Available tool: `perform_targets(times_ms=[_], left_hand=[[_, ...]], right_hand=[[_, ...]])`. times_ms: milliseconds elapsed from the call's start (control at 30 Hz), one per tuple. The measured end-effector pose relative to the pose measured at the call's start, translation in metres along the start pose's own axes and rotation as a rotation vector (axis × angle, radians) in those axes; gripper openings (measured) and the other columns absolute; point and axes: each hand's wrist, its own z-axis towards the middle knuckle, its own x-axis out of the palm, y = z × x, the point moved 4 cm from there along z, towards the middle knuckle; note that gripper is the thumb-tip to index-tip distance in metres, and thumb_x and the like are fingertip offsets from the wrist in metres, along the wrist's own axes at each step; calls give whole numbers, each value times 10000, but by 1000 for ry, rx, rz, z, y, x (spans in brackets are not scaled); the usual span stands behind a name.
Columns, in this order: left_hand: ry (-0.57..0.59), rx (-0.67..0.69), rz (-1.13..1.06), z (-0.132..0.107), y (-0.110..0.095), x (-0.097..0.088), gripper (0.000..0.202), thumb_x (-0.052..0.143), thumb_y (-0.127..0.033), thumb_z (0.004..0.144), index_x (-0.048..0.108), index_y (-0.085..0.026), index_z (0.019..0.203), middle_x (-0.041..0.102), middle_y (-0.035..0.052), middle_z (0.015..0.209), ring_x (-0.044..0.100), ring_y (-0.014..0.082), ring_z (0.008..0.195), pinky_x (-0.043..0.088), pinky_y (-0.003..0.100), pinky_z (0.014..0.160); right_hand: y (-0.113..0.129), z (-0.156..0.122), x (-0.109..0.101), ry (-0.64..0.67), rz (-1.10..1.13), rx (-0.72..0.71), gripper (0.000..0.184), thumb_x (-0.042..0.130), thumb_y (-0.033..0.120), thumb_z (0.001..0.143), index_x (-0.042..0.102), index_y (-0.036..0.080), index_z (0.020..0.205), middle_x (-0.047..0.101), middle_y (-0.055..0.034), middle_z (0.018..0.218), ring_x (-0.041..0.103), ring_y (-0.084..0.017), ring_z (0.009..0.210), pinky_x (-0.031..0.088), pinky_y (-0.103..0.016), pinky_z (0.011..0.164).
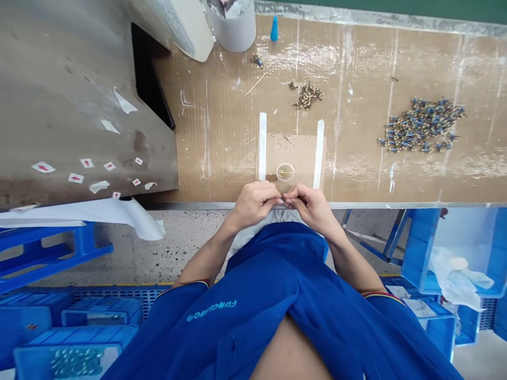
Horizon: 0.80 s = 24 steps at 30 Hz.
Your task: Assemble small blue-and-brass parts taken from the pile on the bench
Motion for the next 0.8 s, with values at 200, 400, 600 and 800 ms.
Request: perform_targets(times_ms=[200, 400, 600, 800], left_hand=[[0, 11, 11, -1, 1, 1, 257, 545, -133, 948, 620, -127, 702, 611, -7, 655, 478, 106, 614, 381, 248, 610], [9, -10, 24, -3, 2, 2, 249, 541, -150, 947, 634, -122, 717, 630, 7, 681, 477, 109, 617, 374, 257, 619], [43, -117, -118, -1, 3, 0, 277, 539, -224, 958, 666, -131, 729, 641, 28, 672, 488, 112, 618, 382, 263, 656], [234, -502, -783, -7, -4, -5, 523, 645, -584, 904, 616, -103, 698, 508, 34, 584, 435, 86, 546, 324, 219, 528]], right_hand=[[1, -1, 1, -29, -54, -25, 232, 542, 312, 903, 604, 127, 779, 665, -22, 736, 659, -61, 699, 543, -168, 679], [-4, -1, 3, -37, -63, -34, 236, 544, 325, 910, 601, 128, 793, 667, -25, 755, 658, -67, 707, 541, -183, 686], [-8, -1, 0, 52, 86, 8, 353, 604, 481, 907, 616, 129, 885, 684, -50, 812, 665, -77, 753, 562, -201, 730], [10, -12, -3, 22, 122, -118, 428, 524, 523, 958, 593, 174, 1196, 689, -94, 1075, 675, -77, 906, 583, -215, 831]])
